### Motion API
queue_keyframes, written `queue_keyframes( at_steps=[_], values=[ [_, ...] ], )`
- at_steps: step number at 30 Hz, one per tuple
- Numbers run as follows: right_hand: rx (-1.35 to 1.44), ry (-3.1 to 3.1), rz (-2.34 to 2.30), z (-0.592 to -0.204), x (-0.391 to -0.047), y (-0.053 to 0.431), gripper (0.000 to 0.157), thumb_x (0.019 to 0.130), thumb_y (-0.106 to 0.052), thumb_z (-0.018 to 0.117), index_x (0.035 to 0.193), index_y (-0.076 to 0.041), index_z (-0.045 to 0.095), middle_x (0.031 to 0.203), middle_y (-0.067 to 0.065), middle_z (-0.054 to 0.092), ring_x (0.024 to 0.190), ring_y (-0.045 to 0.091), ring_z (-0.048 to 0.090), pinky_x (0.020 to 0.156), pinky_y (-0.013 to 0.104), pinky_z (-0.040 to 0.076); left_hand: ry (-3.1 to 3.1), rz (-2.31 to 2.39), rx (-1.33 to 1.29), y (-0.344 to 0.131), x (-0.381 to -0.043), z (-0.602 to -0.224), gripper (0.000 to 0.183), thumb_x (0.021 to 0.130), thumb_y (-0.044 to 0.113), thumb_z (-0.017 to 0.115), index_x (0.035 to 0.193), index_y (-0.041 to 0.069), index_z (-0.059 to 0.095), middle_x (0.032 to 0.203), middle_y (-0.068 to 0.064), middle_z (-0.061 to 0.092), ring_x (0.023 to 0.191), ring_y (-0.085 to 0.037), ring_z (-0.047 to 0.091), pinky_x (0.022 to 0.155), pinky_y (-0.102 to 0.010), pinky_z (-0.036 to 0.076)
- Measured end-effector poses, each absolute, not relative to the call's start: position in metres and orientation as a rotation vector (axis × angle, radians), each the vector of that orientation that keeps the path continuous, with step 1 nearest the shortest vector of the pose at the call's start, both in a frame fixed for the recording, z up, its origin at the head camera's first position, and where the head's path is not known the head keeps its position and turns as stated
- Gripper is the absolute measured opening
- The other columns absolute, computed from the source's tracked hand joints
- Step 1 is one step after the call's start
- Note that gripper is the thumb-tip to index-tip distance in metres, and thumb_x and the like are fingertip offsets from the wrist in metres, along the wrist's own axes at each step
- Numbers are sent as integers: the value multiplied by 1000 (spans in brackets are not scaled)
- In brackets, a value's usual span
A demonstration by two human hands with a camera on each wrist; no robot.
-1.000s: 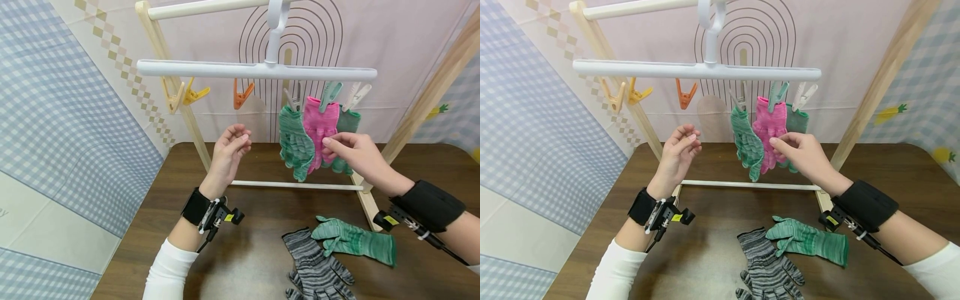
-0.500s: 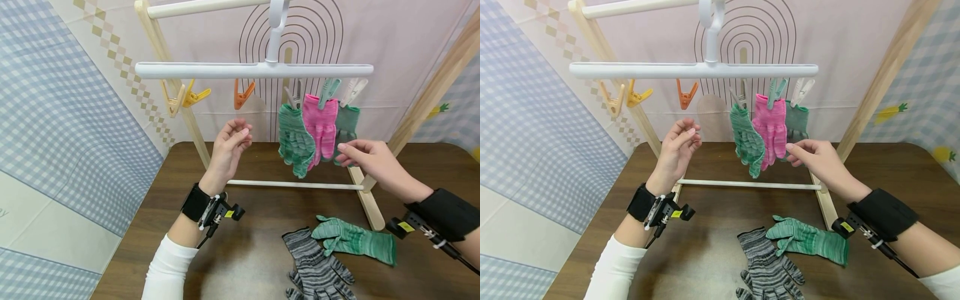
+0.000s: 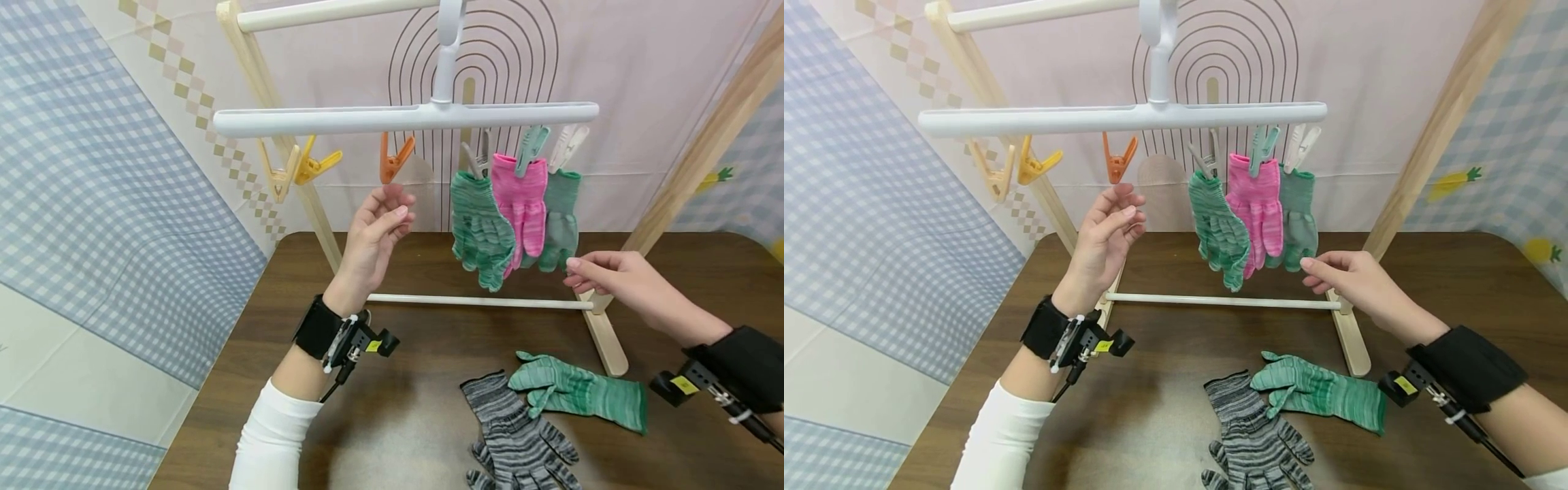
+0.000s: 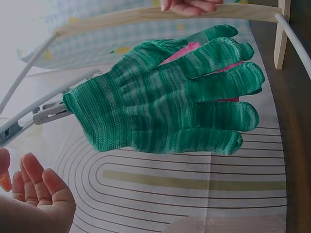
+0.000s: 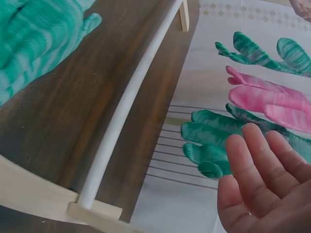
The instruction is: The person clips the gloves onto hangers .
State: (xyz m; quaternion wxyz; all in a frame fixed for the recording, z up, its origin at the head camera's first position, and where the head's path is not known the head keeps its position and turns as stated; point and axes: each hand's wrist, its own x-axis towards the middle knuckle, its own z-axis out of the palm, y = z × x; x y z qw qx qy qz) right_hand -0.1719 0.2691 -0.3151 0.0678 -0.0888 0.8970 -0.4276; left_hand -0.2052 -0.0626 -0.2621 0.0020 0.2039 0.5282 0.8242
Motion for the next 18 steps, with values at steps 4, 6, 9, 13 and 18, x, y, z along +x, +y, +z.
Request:
queue_keyframes(
  at_steps=[4, 6, 9, 13, 18],
  values=[
    [-262, 2689, -1246, -320, -170, 276, 45, 93, -37, 38, 113, 1, 51, 84, -16, 64, 79, 0, 60, 66, 23, 45, 1662, 2584, 660, -62, -204, -259, 27, 85, -2, 44, 106, 14, 47, 94, 3, 55, 80, -8, 54, 74, -22, 40],
    [-259, 2682, -1228, -323, -168, 279, 46, 94, -37, 38, 114, 2, 51, 85, -15, 64, 79, 0, 59, 66, 24, 45, 1665, 2585, 666, -62, -204, -258, 27, 85, -2, 44, 107, 14, 47, 94, 3, 55, 80, -9, 54, 74, -22, 40],
    [-254, 2664, -1208, -328, -167, 284, 47, 94, -37, 37, 116, 3, 50, 88, -12, 64, 80, 0, 59, 66, 24, 45, 1666, 2588, 669, -62, -203, -256, 28, 85, -3, 44, 106, 15, 47, 94, 3, 55, 80, -9, 54, 73, -22, 41],
    [-262, 2643, -1183, -335, -165, 289, 47, 94, -35, 38, 117, 5, 48, 97, 3, 65, 80, 0, 59, 66, 24, 46, 1665, 2593, 671, -62, -202, -254, 28, 84, -3, 44, 105, 15, 47, 93, 3, 56, 79, -9, 54, 73, -21, 41],
    [-309, 2615, -1129, -343, -161, 293, 43, 92, -31, 43, 116, 5, 49, 101, 10, 62, 81, 3, 59, 66, 24, 46, 1654, 2599, 690, -62, -202, -253, 29, 84, -4, 44, 108, 12, 48, 94, 2, 56, 79, -9, 54, 73, -21, 41]
  ],
)
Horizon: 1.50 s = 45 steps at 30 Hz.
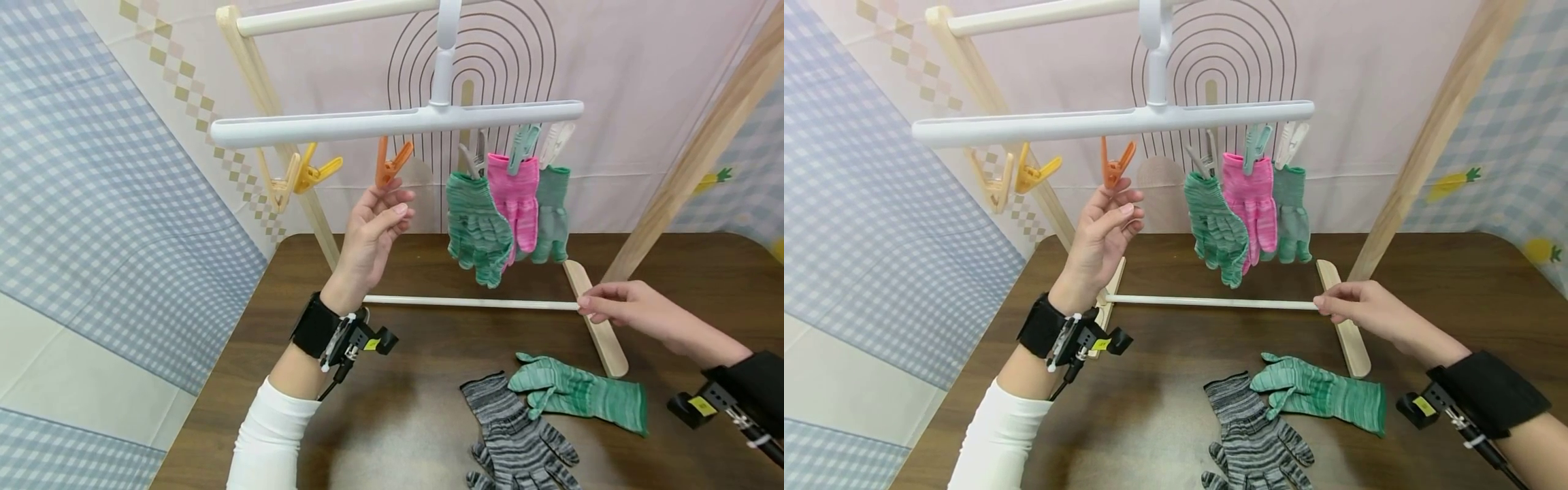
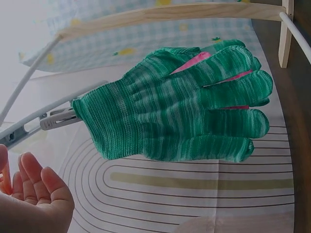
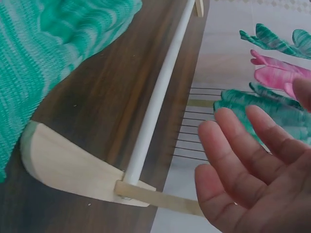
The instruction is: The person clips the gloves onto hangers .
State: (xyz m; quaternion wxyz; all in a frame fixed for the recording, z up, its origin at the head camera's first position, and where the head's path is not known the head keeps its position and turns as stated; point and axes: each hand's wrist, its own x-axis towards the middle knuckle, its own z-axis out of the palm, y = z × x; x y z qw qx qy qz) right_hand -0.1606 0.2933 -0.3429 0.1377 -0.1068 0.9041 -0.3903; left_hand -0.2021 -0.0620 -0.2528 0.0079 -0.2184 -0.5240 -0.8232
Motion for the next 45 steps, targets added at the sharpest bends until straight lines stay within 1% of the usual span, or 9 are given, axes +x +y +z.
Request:
queue_keyframes(
  at_steps=[3, 5, 12, 20, 24, 29, 35, 40, 45],
  values=[
    [-314, 2609, -1107, -349, -154, 293, 38, 92, -29, 45, 112, 2, 52, 96, 6, 61, 79, 4, 56, 65, 24, 45, -1634, -2583, -703, -65, -204, -251, 29, 84, -5, 44, 109, 11, 48, 93, 2, 57, 79, -9, 54, 72, -21, 42],
    [-325, 2607, -1092, -353, -151, 293, 35, 91, -27, 46, 110, 1, 53, 95, 5, 60, 78, 2, 54, 65, 24, 44, -1632, -2592, -712, -66, -205, -250, 29, 84, -5, 44, 107, 11, 48, 92, 2, 57, 78, -9, 54, 72, -21, 43],
    [-332, 2570, -1090, -365, -138, 290, 38, 90, -21, 50, 115, 8, 49, 105, 14, 60, 82, -9, 51, 69, 23, 46, -1624, -2621, -774, -70, -209, -245, 26, 83, -6, 43, 102, 10, 48, 90, 2, 58, 77, -9, 55, 72, -21, 43],
    [-409, 2601, -1037, -375, -132, 284, 31, 86, -16, 54, 106, 8, 53, 94, 10, 62, 75, -6, 51, 63, 22, 45, -1640, -2631, -835, -71, -210, -240, 25, 83, -7, 42, 100, 11, 49, 89, 3, 59, 76, -8, 55, 72, -21, 43],
    [-415, 2572, -1001, -378, -131, 282, 30, 85, -15, 55, 104, 8, 53, 93, 8, 62, 75, -6, 52, 61, 23, 45, -1638, -2639, -863, -71, -210, -239, 24, 83, -5, 42, 99, 11, 50, 90, 3, 59, 76, -9, 55, 71, -21, 43],
    [-365, 2569, -935, -379, -127, 279, 31, 83, -16, 58, 103, 7, 54, 90, 6, 62, 73, -1, 54, 58, 25, 45, -1657, -2627, -891, -72, -210, -236, 22, 83, -2, 43, 99, 11, 50, 90, 2, 59, 76, -9, 55, 72, -22, 43],
    [-355, 2555, -895, -381, -123, 281, 26, 83, -11, 56, 102, 7, 54, 91, 7, 62, 73, 1, 56, 57, 24, 44, -1705, -2590, -898, -72, -207, -231, 22, 83, 3, 45, 102, 12, 50, 93, 1, 58, 78, -10, 54, 74, -24, 42],
    [-329, 2522, -888, -382, -122, 283, 27, 82, -10, 56, 102, 7, 54, 84, 4, 60, 69, 4, 52, 55, 24, 39, -1711, -2606, -900, -72, -205, -227, 22, 85, 4, 44, 104, 13, 49, 95, -1, 57, 80, -9, 53, 75, -24, 40],
    [-311, 2477, -890, -385, -120, 284, 26, 79, -10, 57, 101, 5, 54, 76, 3, 56, 65, 5, 49, 52, 24, 37, -1739, -2583, -945, -71, -204, -223, 21, 86, 5, 42, 105, 13, 48, 94, 1, 57, 81, -10, 52, 75, -22, 40]
  ],
)
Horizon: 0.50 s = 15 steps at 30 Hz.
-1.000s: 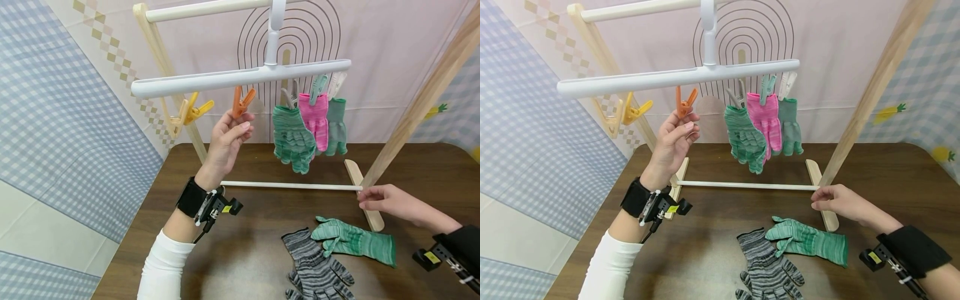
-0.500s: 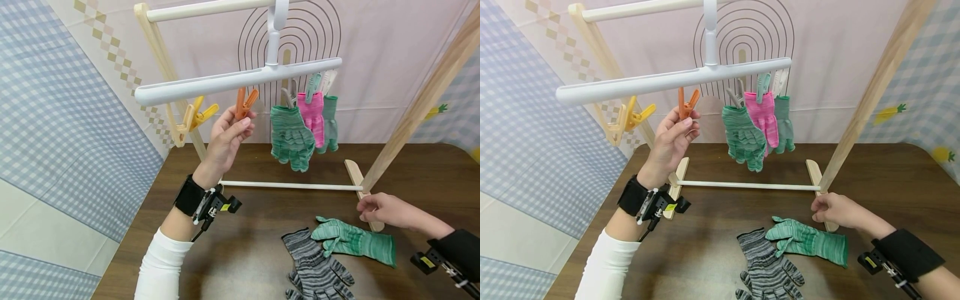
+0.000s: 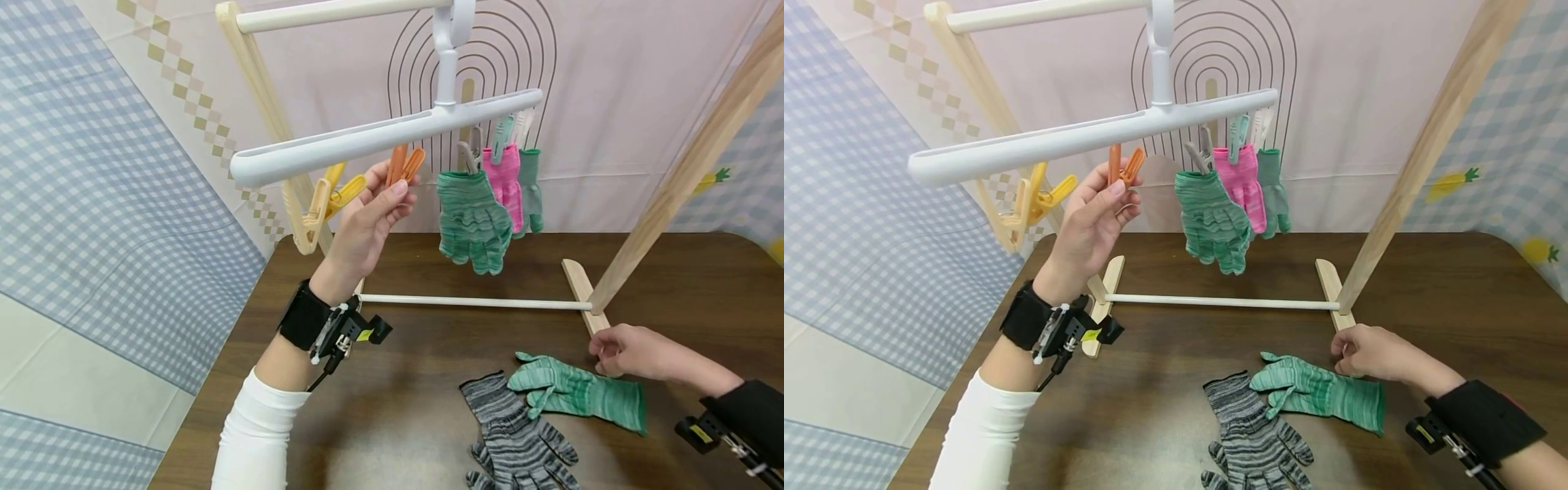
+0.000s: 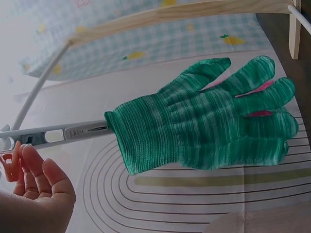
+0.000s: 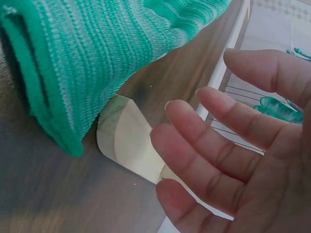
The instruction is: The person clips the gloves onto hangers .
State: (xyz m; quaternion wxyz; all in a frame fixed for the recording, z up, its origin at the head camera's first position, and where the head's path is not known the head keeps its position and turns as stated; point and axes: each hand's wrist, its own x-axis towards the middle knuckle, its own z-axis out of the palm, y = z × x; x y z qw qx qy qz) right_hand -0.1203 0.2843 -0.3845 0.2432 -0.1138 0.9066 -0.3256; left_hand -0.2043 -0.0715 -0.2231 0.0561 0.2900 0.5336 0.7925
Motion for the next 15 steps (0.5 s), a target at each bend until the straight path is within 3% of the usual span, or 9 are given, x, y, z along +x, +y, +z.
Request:
queue_keyframes(
  at_steps=[6, 15],
  values=[
    [-316, 2508, -831, -389, -118, 284, 22, 78, -14, 60, 95, -1, 56, 70, 2, 49, 57, 6, 40, 50, 23, 34, 1617, 2382, 926, -70, -204, -220, 22, 87, 5, 39, 106, 14, 46, 94, 2, 58, 81, -9, 52, 75, -23, 39],
    [-303, 2542, -744, -396, -117, 284, 17, 75, -17, 65, 83, -7, 55, 68, 0, 47, 58, 9, 40, 51, 24, 33, 1666, 2348, 954, -68, -203, -218, 24, 87, 7, 40, 109, 11, 46, 94, 2, 58, 82, -10, 51, 75, -23, 39]
  ],
)
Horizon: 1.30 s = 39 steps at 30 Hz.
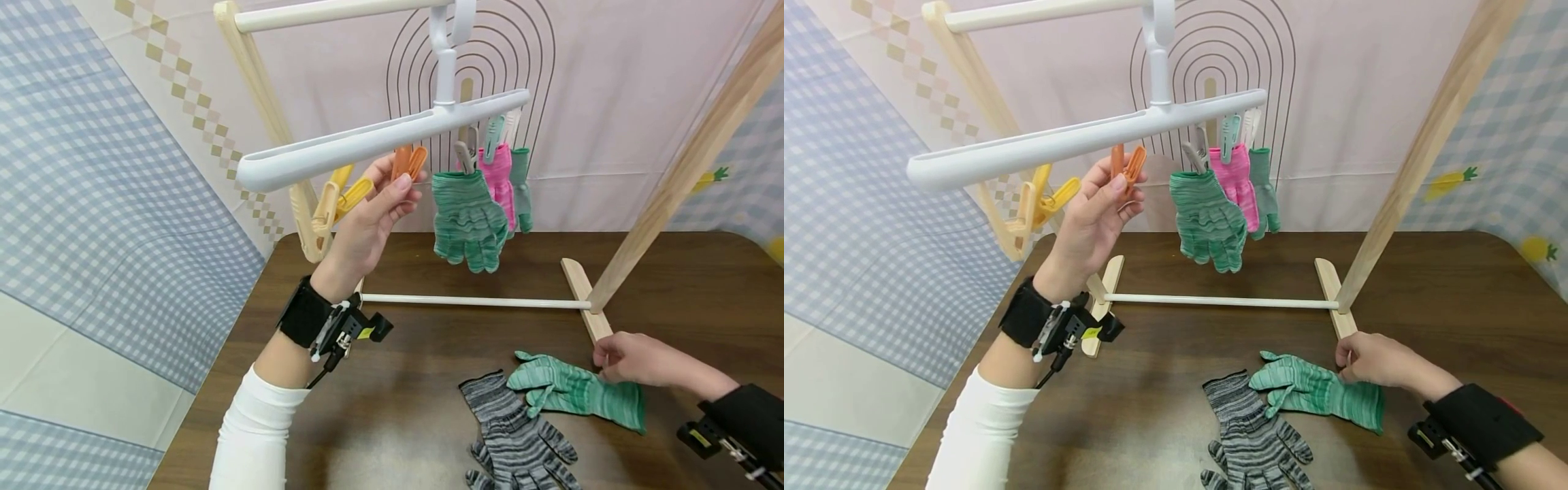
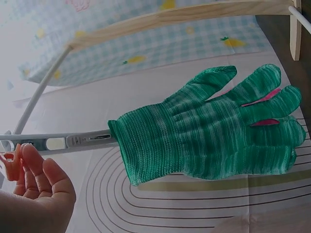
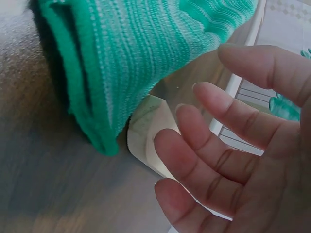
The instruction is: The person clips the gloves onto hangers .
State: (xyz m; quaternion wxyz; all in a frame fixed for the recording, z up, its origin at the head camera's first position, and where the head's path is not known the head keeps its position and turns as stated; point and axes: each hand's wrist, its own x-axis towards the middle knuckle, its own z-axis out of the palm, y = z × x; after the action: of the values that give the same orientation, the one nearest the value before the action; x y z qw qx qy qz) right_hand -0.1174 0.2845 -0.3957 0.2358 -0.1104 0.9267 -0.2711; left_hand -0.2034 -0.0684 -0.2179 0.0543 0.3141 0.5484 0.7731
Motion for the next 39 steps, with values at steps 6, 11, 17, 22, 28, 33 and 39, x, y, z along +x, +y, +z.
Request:
queue_keyframes(
  at_steps=[6, 11, 17, 22, 28, 33, 39],
  values=[
    [-291, 2560, -726, -401, -117, 284, 21, 73, -21, 68, 79, -8, 52, 68, 0, 45, 58, 9, 39, 51, 23, 31, 1693, 2321, 997, -67, -203, -216, 21, 88, 8, 40, 107, 10, 48, 95, 1, 57, 83, -10, 51, 76, -24, 38],
    [-279, 2577, -707, -402, -117, 283, 23, 72, -23, 69, 78, -8, 52, 68, 0, 44, 58, 10, 39, 51, 23, 31, 1696, 2322, 1020, -66, -203, -215, 21, 88, 6, 39, 107, 9, 49, 94, 1, 57, 82, -11, 51, 76, -25, 38],
    [-286, 2573, -697, -402, -116, 282, 22, 73, -23, 69, 77, -10, 52, 68, 0, 44, 57, 10, 38, 51, 23, 31, 1692, 2329, 1031, -65, -202, -213, 22, 88, 7, 39, 107, 8, 50, 93, 0, 57, 82, -12, 51, 75, -25, 38],
    [-336, 2551, -711, -402, -115, 280, 17, 74, -20, 67, 72, -12, 53, 65, -2, 44, 55, 7, 38, 50, 22, 30, 1718, 2320, 1026, -65, -201, -212, 21, 89, 8, 40, 107, 7, 51, 92, 1, 58, 81, -11, 52, 75, -23, 39],
    [-412, 2493, -795, -405, -115, 279, 14, 76, -13, 63, 68, -12, 52, 61, -7, 42, 51, 4, 36, 47, 21, 28, 1725, 2312, 983, -65, -200, -209, 20, 90, 7, 38, 106, 8, 50, 91, 3, 59, 80, -9, 51, 75, -23, 38],
    [-404, 2493, -794, -405, -113, 279, 14, 77, -14, 63, 70, -11, 51, 60, -6, 38, 50, 4, 35, 48, 21, 27, 1709, 2322, 957, -64, -198, -207, 19, 91, 5, 36, 103, 9, 51, 90, 4, 60, 79, -9, 51, 74, -22, 38],
    [-312, 2560, -669, -405, -108, 274, 20, 74, -21, 68, 84, -11, 54, 61, -2, 36, 53, 9, 33, 51, 25, 26, 1652, 2379, 904, -64, -197, -206, 20, 91, 3, 37, 104, 9, 52, 87, 3, 62, 75, -7, 54, 71, -20, 41]
  ],
)
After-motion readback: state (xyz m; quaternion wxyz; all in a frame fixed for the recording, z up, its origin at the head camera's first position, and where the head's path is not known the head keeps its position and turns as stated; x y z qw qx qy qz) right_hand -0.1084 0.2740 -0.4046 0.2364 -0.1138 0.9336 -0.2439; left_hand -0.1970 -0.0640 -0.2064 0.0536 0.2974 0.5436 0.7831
